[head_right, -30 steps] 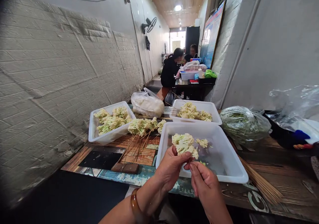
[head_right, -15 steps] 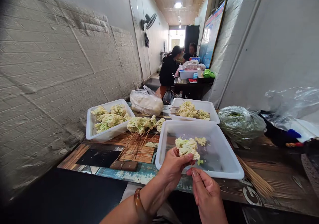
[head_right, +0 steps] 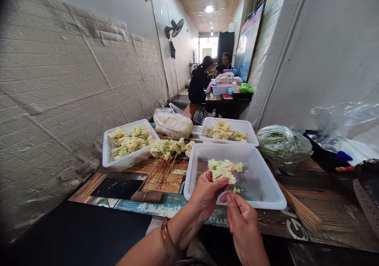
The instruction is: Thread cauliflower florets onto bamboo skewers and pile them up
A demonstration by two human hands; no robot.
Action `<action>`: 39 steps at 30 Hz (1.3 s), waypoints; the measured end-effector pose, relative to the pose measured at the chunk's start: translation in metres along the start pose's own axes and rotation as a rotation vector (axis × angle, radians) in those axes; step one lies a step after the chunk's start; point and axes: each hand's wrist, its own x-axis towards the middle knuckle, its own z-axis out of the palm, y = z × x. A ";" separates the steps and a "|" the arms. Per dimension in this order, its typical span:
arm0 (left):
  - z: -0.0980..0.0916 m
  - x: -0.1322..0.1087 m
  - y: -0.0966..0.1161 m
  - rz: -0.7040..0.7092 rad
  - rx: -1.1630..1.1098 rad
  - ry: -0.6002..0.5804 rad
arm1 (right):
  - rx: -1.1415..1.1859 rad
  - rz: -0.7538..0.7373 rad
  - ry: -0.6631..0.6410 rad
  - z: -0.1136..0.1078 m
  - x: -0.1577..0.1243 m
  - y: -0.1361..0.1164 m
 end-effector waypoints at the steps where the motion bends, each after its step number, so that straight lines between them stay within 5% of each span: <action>1: -0.001 0.000 -0.001 -0.007 0.012 0.001 | 0.011 0.006 0.013 -0.001 -0.002 0.002; 9: 0.001 -0.002 -0.007 -0.063 0.057 0.031 | 0.135 0.049 0.051 -0.007 -0.012 0.006; 18: 0.002 -0.008 0.005 -0.122 0.081 -0.175 | 0.015 0.011 -0.030 -0.019 0.001 -0.007; 29: 0.007 -0.003 -0.001 0.006 0.052 -0.002 | 0.111 0.016 -0.066 0.000 0.001 -0.002; 39: 0.005 0.000 -0.007 -0.023 0.070 0.020 | 0.208 0.017 0.033 -0.002 -0.010 0.004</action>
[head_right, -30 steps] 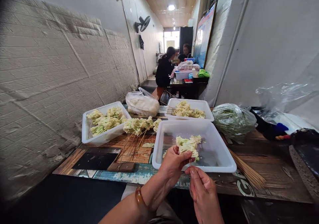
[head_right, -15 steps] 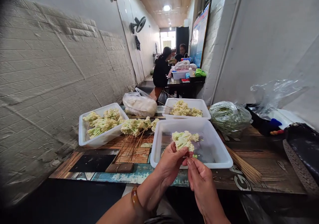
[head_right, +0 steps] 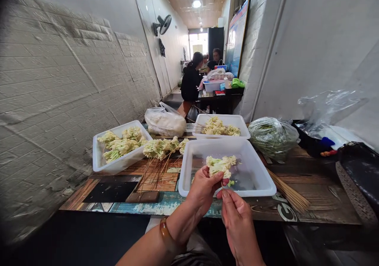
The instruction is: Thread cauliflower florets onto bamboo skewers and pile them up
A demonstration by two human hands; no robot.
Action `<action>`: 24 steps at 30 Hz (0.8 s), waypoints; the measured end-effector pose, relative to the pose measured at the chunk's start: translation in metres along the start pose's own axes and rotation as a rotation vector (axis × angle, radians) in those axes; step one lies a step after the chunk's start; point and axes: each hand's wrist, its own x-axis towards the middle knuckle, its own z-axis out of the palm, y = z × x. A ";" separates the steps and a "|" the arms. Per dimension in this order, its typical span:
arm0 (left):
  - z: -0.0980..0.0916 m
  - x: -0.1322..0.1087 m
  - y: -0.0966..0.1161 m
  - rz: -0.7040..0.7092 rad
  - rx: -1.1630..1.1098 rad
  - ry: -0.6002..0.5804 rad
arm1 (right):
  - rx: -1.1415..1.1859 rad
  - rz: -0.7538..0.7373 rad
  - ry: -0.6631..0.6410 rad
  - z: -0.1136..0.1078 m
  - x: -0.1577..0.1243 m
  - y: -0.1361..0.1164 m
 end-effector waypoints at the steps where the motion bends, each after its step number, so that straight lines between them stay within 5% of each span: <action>1: 0.000 0.000 -0.001 -0.002 -0.001 -0.005 | 0.009 -0.004 0.008 0.000 -0.001 0.000; 7: 0.000 0.000 -0.002 -0.008 0.018 -0.046 | 0.013 0.022 0.008 -0.003 -0.004 0.003; 13: -0.005 -0.002 0.010 -0.034 0.092 -0.214 | -0.098 0.016 -0.040 -0.007 0.007 -0.017; 16: -0.016 0.000 0.018 -0.040 0.140 -0.146 | -0.174 0.010 -0.088 -0.010 0.012 -0.029; 20: -0.035 0.005 0.034 0.188 0.329 0.027 | -0.221 0.014 -0.111 -0.014 0.019 -0.031; 24: -0.046 0.004 0.045 0.574 0.818 0.032 | -0.223 0.030 -0.119 -0.008 0.023 -0.030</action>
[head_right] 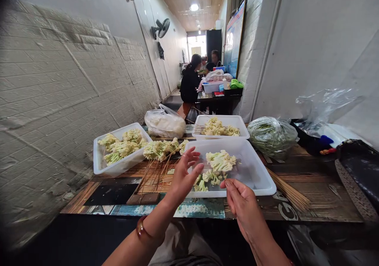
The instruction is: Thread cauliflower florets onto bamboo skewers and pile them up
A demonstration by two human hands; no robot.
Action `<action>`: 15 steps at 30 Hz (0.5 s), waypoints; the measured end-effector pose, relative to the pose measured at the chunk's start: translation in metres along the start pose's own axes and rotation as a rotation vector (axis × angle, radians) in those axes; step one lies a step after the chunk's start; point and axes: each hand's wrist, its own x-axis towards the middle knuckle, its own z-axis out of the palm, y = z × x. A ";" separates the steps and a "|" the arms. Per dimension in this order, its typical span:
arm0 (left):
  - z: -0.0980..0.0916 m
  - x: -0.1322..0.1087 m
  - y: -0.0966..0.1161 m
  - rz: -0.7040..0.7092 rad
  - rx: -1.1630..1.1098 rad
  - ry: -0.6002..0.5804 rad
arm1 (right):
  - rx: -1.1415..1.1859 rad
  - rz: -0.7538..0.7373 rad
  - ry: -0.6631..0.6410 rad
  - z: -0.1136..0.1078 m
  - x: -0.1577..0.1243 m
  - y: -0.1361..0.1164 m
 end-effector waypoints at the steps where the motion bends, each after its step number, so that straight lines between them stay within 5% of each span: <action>1: -0.001 0.000 0.000 0.105 0.125 -0.018 | 0.016 0.020 -0.009 0.003 0.000 -0.001; 6: 0.001 -0.003 0.000 0.498 0.575 -0.131 | 0.160 0.104 -0.068 0.012 0.000 -0.006; 11: 0.001 0.003 -0.007 0.660 0.773 -0.206 | 0.277 0.173 -0.171 0.015 0.002 -0.007; 15: -0.004 0.017 -0.011 0.702 0.725 -0.264 | 0.185 0.180 -0.250 0.011 0.006 -0.012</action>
